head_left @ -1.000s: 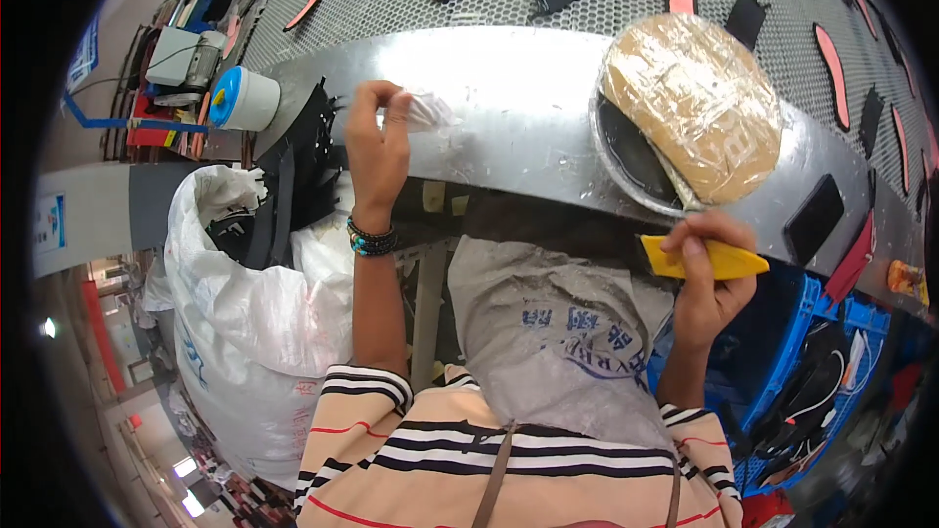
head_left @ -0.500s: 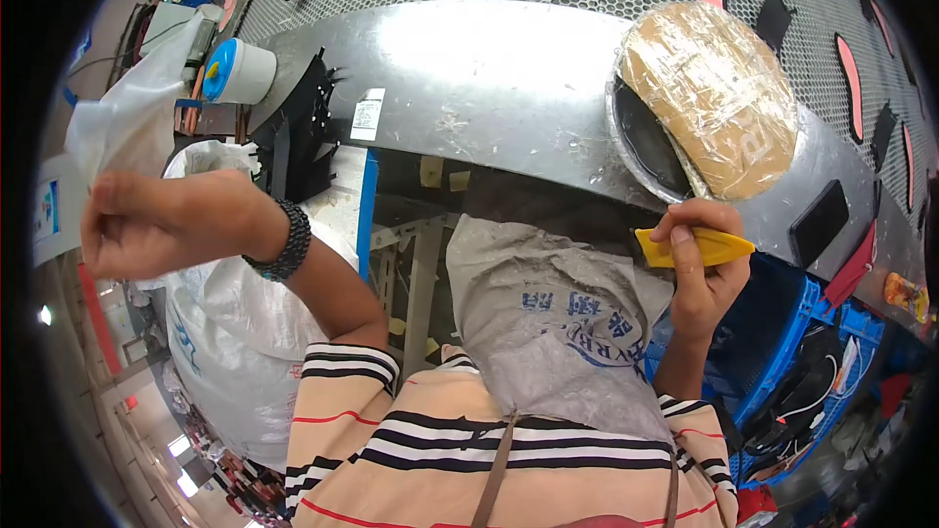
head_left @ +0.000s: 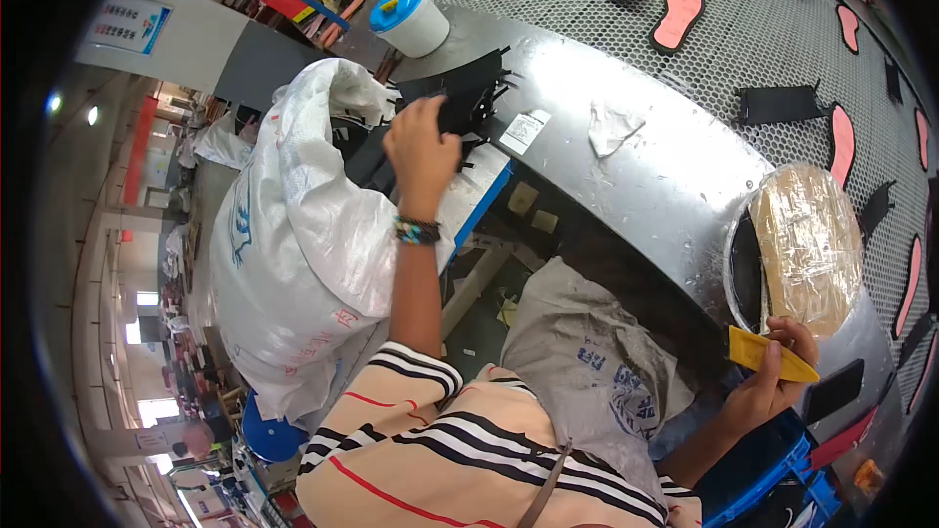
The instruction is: Applying glue to black shoe components using a yellow spreader tool.
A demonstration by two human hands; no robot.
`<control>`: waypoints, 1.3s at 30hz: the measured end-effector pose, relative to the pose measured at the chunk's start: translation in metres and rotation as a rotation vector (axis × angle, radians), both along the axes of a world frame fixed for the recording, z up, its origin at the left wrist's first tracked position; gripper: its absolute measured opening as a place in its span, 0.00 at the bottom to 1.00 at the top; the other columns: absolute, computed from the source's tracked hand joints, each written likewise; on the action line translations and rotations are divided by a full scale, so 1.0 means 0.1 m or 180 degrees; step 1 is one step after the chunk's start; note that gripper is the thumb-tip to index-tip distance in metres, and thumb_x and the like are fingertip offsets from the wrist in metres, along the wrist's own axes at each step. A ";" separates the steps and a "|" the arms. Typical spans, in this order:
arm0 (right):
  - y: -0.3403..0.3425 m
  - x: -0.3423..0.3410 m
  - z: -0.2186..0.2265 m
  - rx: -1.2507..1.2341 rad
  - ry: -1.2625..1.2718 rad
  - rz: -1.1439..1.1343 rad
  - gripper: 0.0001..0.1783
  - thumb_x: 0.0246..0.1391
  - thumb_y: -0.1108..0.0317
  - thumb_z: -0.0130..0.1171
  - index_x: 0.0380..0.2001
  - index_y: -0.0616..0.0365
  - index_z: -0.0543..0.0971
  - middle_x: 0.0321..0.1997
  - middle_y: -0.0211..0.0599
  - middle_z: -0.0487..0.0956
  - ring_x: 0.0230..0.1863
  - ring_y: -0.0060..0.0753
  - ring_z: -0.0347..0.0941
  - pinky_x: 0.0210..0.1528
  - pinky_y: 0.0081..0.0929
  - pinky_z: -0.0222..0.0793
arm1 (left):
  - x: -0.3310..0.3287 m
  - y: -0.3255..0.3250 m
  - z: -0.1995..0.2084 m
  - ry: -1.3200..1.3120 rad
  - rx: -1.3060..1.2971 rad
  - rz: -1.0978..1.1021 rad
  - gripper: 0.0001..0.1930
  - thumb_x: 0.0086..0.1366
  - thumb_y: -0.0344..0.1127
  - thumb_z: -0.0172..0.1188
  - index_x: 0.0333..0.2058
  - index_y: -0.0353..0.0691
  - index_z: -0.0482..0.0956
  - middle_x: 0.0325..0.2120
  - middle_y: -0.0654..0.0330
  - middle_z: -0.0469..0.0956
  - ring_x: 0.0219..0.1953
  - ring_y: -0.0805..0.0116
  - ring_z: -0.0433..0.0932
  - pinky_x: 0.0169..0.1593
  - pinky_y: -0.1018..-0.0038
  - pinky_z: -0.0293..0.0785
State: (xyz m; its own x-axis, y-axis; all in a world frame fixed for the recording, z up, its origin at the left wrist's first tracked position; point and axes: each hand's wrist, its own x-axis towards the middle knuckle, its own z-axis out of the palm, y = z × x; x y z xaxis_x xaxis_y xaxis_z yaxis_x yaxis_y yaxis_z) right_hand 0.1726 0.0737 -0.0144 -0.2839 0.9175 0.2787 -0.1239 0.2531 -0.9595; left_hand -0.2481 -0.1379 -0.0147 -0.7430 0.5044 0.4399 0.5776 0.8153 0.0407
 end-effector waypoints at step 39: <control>0.32 -0.29 0.01 0.0129 -0.0826 -0.0079 0.06 0.53 0.73 0.64 0.35 0.61 0.82 0.34 0.39 0.83 0.35 0.32 0.79 0.40 0.26 0.72 | 2.20 0.99 -0.03 -0.4390 0.3134 -0.1251 0.17 0.72 0.31 0.50 0.56 0.29 0.70 0.42 0.52 0.78 0.36 0.68 0.80 0.34 0.75 0.80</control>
